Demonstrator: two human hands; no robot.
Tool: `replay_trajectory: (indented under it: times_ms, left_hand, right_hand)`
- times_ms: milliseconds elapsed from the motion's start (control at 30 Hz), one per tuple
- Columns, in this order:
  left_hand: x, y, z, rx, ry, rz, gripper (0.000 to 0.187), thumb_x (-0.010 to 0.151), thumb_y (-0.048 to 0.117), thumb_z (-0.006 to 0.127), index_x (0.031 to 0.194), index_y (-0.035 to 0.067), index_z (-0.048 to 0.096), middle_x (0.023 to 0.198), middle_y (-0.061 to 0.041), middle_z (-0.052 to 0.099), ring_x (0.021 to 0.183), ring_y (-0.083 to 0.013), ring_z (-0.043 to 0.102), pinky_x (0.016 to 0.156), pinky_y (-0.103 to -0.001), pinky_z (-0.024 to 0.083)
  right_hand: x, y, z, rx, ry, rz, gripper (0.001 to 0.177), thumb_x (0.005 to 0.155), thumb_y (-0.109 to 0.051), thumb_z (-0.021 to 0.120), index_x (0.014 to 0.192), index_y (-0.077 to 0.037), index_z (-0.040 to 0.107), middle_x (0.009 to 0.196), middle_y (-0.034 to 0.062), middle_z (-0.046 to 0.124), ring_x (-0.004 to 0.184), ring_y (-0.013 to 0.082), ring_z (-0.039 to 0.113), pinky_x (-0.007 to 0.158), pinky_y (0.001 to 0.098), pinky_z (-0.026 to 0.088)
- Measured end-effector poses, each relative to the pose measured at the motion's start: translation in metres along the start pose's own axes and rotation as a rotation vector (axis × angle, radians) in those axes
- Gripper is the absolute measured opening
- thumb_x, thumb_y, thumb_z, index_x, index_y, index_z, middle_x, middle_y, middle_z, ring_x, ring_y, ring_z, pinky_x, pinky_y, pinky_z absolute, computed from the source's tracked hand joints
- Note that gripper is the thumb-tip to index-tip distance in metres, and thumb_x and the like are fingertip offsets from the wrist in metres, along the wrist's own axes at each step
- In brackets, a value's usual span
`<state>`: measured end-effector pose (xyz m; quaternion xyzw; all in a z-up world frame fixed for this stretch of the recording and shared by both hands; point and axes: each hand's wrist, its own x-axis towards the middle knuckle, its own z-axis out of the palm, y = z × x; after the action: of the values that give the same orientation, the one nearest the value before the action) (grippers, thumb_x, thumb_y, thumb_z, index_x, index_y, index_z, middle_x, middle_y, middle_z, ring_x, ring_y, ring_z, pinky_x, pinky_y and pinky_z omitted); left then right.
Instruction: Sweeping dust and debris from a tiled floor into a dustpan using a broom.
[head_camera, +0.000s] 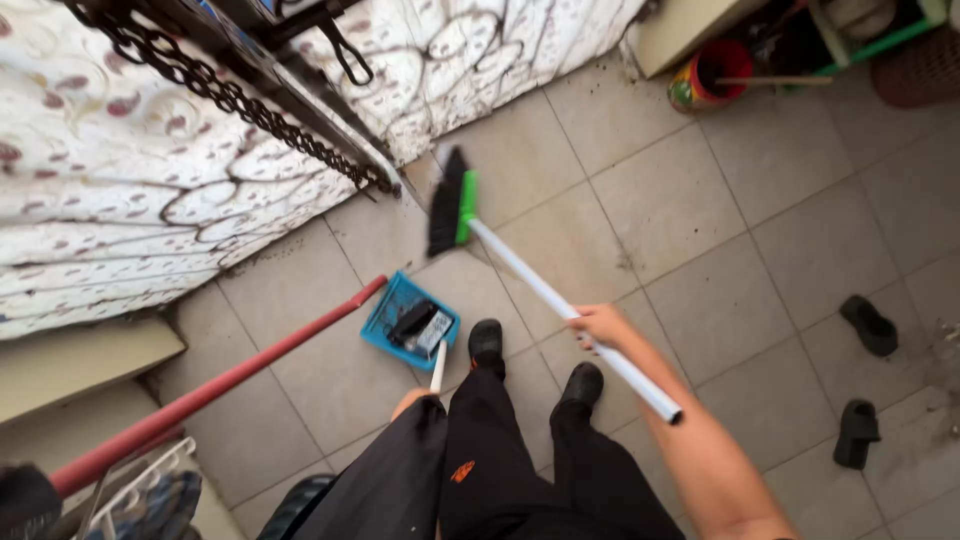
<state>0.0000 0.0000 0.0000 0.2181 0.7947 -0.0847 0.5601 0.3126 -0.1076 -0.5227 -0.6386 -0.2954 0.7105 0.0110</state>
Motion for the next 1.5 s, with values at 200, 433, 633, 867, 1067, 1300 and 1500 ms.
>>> replay_trajectory:
  times_ms: [200, 433, 633, 867, 1067, 1300, 1500]
  left_hand:
    - [0.204, -0.156, 0.168, -0.079, -0.001, 0.170, 0.032, 0.083, 0.027, 0.074, 0.098, -0.002, 0.071, 0.078, -0.012, 0.068, 0.073, -0.0217, 0.066, 0.065, -0.038, 0.051]
    - [0.337, -0.272, 0.306, -0.084, -0.026, 0.408, 0.022, 0.084, 0.016, 0.076, 0.095, -0.003, 0.073, 0.073, -0.011, 0.069, 0.069, -0.0197, 0.068, 0.062, -0.035, 0.052]
    - [0.352, -0.259, 0.341, -0.006, 0.231, 0.720, 0.035, 0.076, 0.014, 0.078, 0.102, -0.009, 0.072, 0.072, -0.016, 0.067, 0.065, -0.0256, 0.069, 0.057, -0.039, 0.053]
    - [0.323, -0.206, 0.361, -0.010, 0.100, 0.204, 0.028, 0.082, 0.012, 0.072, 0.094, -0.013, 0.072, 0.073, -0.017, 0.073, 0.063, -0.0263, 0.074, 0.058, -0.041, 0.056]
    - [0.312, -0.167, 0.383, -0.136, 0.072, 0.338, 0.024, 0.080, 0.007, 0.077, 0.089, -0.007, 0.060, 0.071, -0.017, 0.069, 0.060, -0.0258, 0.069, 0.056, -0.042, 0.056]
    - [0.333, -0.105, 0.371, -0.310, -0.233, 0.367, 0.018, 0.082, 0.004, 0.071, 0.084, -0.014, 0.065, 0.068, -0.019, 0.065, 0.053, -0.0268, 0.063, 0.048, -0.039, 0.051]
    - [0.389, -0.039, 0.327, -0.395, -0.297, 0.336, 0.011, 0.083, 0.001, 0.068, 0.079, -0.007, 0.062, 0.063, -0.015, 0.063, 0.051, -0.0262, 0.061, 0.048, -0.040, 0.052]
  right_hand:
    - [-0.110, 0.087, -0.122, 0.069, 0.105, 0.194, 0.018, 0.095, -0.018, 0.064, 0.109, -0.016, 0.074, 0.061, 0.0014, 0.052, 0.042, 0.0112, 0.043, 0.038, 0.0300, 0.035]
    - [-0.231, 0.170, -0.213, -0.295, 0.207, 0.101, 0.032, 0.093, -0.012, 0.073, 0.123, -0.005, 0.066, 0.059, 0.0071, 0.060, 0.042, 0.0158, 0.056, 0.042, 0.0342, 0.047]
    - [-0.219, 0.198, -0.169, -0.374, -0.074, -0.158, 0.020, 0.089, -0.018, 0.078, 0.103, -0.004, 0.075, 0.062, 0.0013, 0.060, 0.049, 0.0106, 0.054, 0.046, 0.0322, 0.047]
    - [-0.130, 0.168, -0.051, -0.591, -0.060, -0.035, 0.019, 0.083, -0.023, 0.078, 0.089, -0.005, 0.078, 0.069, 0.0069, 0.074, 0.057, 0.0154, 0.072, 0.058, 0.0316, 0.059]
    - [-0.163, 0.200, -0.201, -0.672, 0.288, 0.044, 0.019, 0.076, -0.012, 0.069, 0.086, 0.002, 0.079, 0.069, 0.0145, 0.076, 0.060, 0.0224, 0.077, 0.064, 0.0343, 0.063]
    - [-0.274, 0.172, -0.296, -0.814, 0.384, 0.005, 0.019, 0.075, -0.003, 0.065, 0.088, 0.002, 0.078, 0.068, 0.0188, 0.076, 0.059, 0.0263, 0.077, 0.063, 0.0366, 0.062]
    - [-0.269, 0.106, -0.299, -0.279, 0.328, 0.015, 0.028, 0.092, -0.017, 0.074, 0.103, 0.008, 0.073, 0.070, 0.0025, 0.077, 0.046, 0.0150, 0.063, 0.046, 0.0327, 0.052]
